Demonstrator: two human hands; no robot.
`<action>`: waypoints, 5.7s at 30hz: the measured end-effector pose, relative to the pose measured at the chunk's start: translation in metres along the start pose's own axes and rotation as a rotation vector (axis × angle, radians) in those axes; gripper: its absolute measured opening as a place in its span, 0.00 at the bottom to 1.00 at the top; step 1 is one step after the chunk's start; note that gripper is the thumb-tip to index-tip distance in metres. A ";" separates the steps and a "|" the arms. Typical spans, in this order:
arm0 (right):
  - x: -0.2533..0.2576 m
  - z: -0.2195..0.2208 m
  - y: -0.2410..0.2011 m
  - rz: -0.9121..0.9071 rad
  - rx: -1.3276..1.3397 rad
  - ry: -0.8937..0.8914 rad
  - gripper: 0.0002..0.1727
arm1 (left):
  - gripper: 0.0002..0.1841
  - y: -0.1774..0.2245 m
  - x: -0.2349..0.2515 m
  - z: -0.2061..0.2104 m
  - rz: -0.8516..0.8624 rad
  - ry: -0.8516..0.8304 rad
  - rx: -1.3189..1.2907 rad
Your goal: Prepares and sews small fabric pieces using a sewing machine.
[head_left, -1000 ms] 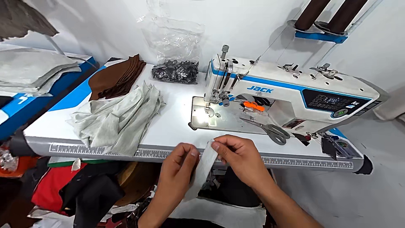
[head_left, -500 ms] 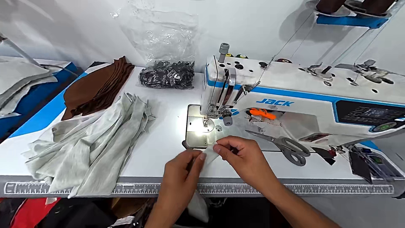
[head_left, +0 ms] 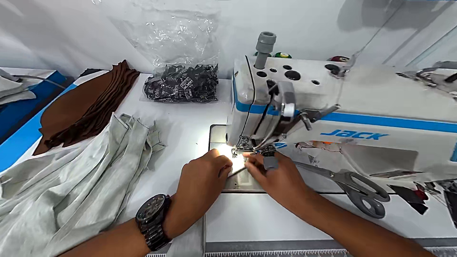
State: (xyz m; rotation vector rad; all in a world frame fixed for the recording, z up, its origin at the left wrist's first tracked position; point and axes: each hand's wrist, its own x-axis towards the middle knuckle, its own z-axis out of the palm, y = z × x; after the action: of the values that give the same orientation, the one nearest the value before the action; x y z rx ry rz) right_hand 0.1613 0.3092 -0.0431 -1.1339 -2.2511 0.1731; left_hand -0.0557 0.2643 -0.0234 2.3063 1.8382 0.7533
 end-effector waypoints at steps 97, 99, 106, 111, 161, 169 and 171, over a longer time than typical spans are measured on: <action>-0.208 -0.034 -0.197 0.218 0.990 -0.132 0.39 | 0.11 0.107 -0.214 -0.072 -0.431 0.332 -1.145; -0.209 -0.035 -0.196 0.212 0.982 -0.135 0.37 | 0.12 0.106 -0.215 -0.074 -0.447 0.308 -1.184; -0.215 -0.033 -0.196 0.233 0.982 -0.104 0.30 | 0.11 0.106 -0.214 -0.076 -0.530 0.290 -1.319; -0.220 -0.035 -0.196 0.312 0.982 -0.125 0.26 | 0.10 0.102 -0.215 -0.079 -0.538 0.236 -1.314; -0.163 -0.056 -0.188 0.004 0.657 0.241 0.13 | 0.15 0.109 -0.223 -0.080 -0.384 0.288 -1.448; -0.157 -0.070 -0.182 0.140 0.898 0.147 0.16 | 0.15 0.096 -0.220 -0.072 -0.176 0.388 -1.005; -0.156 -0.064 -0.186 0.191 0.977 0.081 0.16 | 0.14 0.095 -0.220 -0.073 -0.228 0.369 -1.056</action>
State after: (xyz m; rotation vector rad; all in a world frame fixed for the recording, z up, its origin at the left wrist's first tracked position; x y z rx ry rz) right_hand 0.1404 0.0636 0.0054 -0.7610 -1.6103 1.1310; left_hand -0.0356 0.0163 0.0062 1.3122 1.2342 1.6556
